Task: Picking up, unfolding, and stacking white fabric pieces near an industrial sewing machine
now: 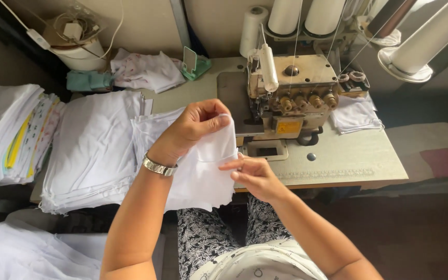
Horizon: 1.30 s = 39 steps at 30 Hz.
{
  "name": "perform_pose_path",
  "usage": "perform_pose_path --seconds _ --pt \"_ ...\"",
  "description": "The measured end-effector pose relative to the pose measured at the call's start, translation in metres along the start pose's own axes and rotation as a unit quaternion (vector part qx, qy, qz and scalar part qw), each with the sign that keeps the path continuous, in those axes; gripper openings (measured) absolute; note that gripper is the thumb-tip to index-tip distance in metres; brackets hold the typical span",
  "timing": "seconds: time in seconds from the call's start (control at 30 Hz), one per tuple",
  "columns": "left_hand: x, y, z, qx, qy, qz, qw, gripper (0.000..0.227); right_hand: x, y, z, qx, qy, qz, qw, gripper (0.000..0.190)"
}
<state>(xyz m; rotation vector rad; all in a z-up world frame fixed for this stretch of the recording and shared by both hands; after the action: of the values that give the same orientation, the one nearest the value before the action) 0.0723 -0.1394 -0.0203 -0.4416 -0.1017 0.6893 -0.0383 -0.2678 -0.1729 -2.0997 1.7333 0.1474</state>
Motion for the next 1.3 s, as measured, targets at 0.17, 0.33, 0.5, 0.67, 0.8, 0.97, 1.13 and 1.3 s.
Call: perform_pose_path --seconds 0.17,0.33,0.5,0.67,0.8,0.97,1.13,1.3 --pt "0.023 0.001 -0.051 0.003 -0.048 0.021 0.999 0.009 0.011 -0.005 0.000 -0.009 0.019 0.173 0.985 0.020" --pt "0.030 -0.012 -0.104 0.002 -0.159 0.041 0.986 0.011 0.046 -0.003 0.007 -0.006 0.106 0.273 0.956 0.049" --pt "0.025 -0.032 -0.176 -0.050 -0.381 0.099 0.918 0.014 0.055 -0.005 -0.010 -0.016 0.146 0.325 0.934 0.061" --pt "-0.021 -0.006 -0.164 -0.140 -0.650 0.047 0.746 0.022 0.106 -0.003 0.036 -0.020 0.180 0.336 0.924 0.065" --pt "-0.053 0.025 -0.156 -0.186 -0.702 -0.008 0.688 0.020 0.078 -0.002 -0.004 -0.035 0.186 0.338 0.922 0.062" --pt "-0.064 0.029 -0.127 -0.132 -0.703 -0.017 0.698 0.023 0.080 -0.001 -0.004 -0.023 0.191 0.341 0.920 0.063" --pt "-0.056 0.017 -0.138 -0.085 -0.700 -0.023 0.709 0.049 0.082 -0.005 -0.004 -0.012 0.191 0.364 0.912 0.065" --pt "-0.051 0.001 -0.133 -0.082 -0.662 -0.028 0.744 0.062 0.091 -0.009 -0.003 -0.001 0.165 0.383 0.909 0.064"
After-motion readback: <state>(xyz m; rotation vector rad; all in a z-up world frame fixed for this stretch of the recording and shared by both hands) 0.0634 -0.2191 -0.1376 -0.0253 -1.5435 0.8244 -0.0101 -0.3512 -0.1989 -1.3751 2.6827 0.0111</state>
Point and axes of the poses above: each hand's wrist, its own y-axis away from the middle knuckle, its own x-axis out of the back of the hand, z = x × y, the point moved 2 cm from there along -y, towards the middle knuckle, and after that the axes turned 14 degrees about -x, right-handed, at the moved point
